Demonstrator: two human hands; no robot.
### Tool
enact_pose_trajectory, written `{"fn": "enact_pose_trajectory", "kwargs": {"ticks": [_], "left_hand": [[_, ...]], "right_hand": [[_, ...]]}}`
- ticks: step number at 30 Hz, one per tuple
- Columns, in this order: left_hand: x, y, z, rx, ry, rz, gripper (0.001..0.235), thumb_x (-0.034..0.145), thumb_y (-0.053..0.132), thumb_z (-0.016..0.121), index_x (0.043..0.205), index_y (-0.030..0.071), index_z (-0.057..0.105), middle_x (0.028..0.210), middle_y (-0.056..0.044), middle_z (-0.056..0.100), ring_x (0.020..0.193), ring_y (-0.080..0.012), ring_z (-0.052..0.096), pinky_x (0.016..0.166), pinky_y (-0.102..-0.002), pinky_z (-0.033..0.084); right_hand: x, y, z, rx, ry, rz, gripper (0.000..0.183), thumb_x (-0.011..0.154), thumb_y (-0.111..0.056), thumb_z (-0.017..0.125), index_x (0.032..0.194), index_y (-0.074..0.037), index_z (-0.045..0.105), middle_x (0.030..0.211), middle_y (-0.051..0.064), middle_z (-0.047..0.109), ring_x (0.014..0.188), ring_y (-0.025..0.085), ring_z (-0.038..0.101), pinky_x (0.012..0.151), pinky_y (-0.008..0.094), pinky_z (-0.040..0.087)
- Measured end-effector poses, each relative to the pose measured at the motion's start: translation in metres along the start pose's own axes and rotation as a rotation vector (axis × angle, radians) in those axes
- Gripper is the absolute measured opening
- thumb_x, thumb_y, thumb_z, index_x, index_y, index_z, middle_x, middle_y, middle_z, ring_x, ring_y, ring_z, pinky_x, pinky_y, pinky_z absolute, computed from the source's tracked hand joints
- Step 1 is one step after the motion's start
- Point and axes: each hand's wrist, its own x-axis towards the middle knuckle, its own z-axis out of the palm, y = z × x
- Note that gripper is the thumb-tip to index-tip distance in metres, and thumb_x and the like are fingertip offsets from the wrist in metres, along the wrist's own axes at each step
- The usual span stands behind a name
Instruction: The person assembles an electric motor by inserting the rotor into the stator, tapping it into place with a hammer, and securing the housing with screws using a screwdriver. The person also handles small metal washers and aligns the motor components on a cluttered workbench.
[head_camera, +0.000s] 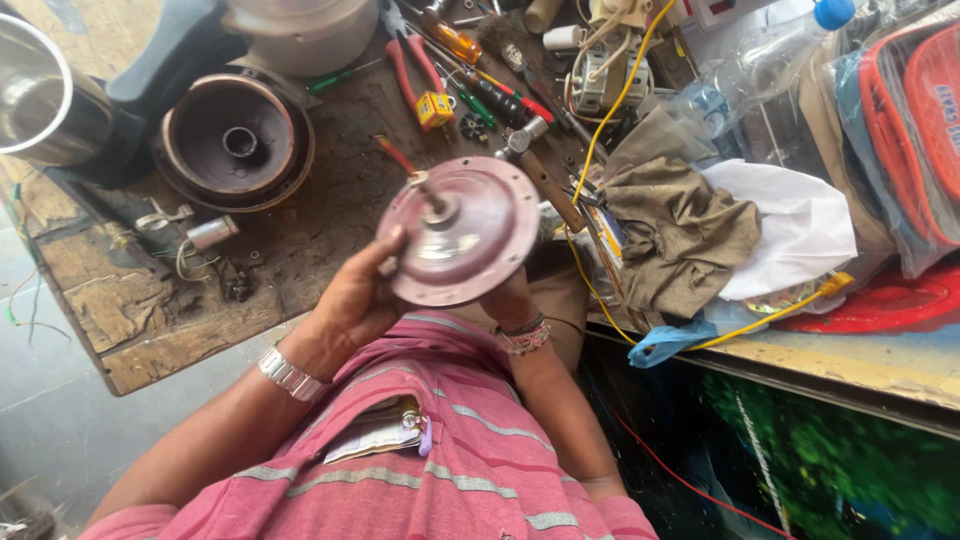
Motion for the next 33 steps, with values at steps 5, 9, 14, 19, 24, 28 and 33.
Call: {"fn": "enact_pose_trajectory", "kwargs": {"ticks": [5,9,14,19,24,28,33], "left_hand": [[0.018,0.026,-0.035,0.101,-0.074,0.252,0.049,0.098,0.024,0.07,0.137,-0.002,0.055,0.128,-0.017,0.065,0.115,-0.0276,0.066,0.101,-0.047,0.057],[0.036,0.038,-0.061,0.196,0.024,0.384,0.052,0.094,0.019,0.071,0.138,-0.002,0.052,0.127,-0.014,0.064,0.114,-0.0243,0.066,0.099,-0.043,0.059],[0.061,0.044,-0.066,0.249,0.022,0.489,0.054,0.091,0.015,0.075,0.136,-0.003,0.051,0.128,-0.015,0.065,0.114,-0.0229,0.068,0.101,-0.041,0.059],[0.065,0.05,-0.067,0.348,0.073,0.472,0.054,0.092,0.016,0.076,0.135,-0.008,0.052,0.126,-0.019,0.066,0.111,-0.0254,0.067,0.098,-0.041,0.058],[0.056,0.049,-0.064,0.5,0.144,0.518,0.061,0.089,0.014,0.079,0.138,-0.005,0.049,0.127,-0.017,0.066,0.113,-0.0225,0.068,0.096,-0.035,0.059],[0.053,0.051,-0.063,0.526,0.117,0.53,0.067,0.086,0.013,0.082,0.14,-0.003,0.046,0.128,-0.015,0.065,0.113,-0.0216,0.068,0.092,-0.034,0.061],[0.052,0.057,-0.058,0.54,0.153,0.43,0.07,0.083,0.016,0.081,0.142,0.001,0.046,0.12,-0.014,0.067,0.098,-0.024,0.069,0.072,-0.037,0.06]], "right_hand": [[0.007,-0.036,0.007,-0.542,-0.14,0.078,0.093,0.086,0.0,0.079,0.162,-0.009,0.026,0.149,0.011,0.053,0.133,0.023,0.055,0.112,0.039,0.049],[0.022,-0.044,0.02,-0.485,-0.094,0.127,0.074,0.089,0.002,0.075,0.156,-0.005,0.044,0.146,0.011,0.061,0.135,0.023,0.059,0.115,0.037,0.05],[0.037,-0.072,0.001,-1.365,0.39,-0.087,0.042,0.092,-0.009,0.07,0.134,-0.008,0.065,0.128,0.007,0.073,0.107,0.021,0.072,0.086,0.037,0.059],[0.043,-0.102,-0.036,-2.107,0.247,-0.444,0.051,0.088,-0.011,0.077,0.135,-0.004,0.06,0.128,0.02,0.065,0.117,0.04,0.061,0.102,0.048,0.048],[0.05,-0.102,-0.034,-2.307,0.175,-0.337,0.053,0.085,-0.011,0.074,0.136,-0.007,0.059,0.114,0.016,0.062,0.108,0.04,0.062,0.093,0.051,0.05],[0.06,-0.105,-0.019,-2.384,0.152,-0.248,0.05,0.086,-0.005,0.07,0.133,-0.008,0.057,0.11,0.019,0.059,0.096,0.04,0.066,0.081,0.05,0.055],[0.071,-0.125,0.008,-2.297,0.122,-0.269,0.051,0.085,-0.011,0.072,0.132,-0.01,0.054,0.099,0.017,0.066,0.079,0.038,0.069,0.067,0.051,0.055]]}}
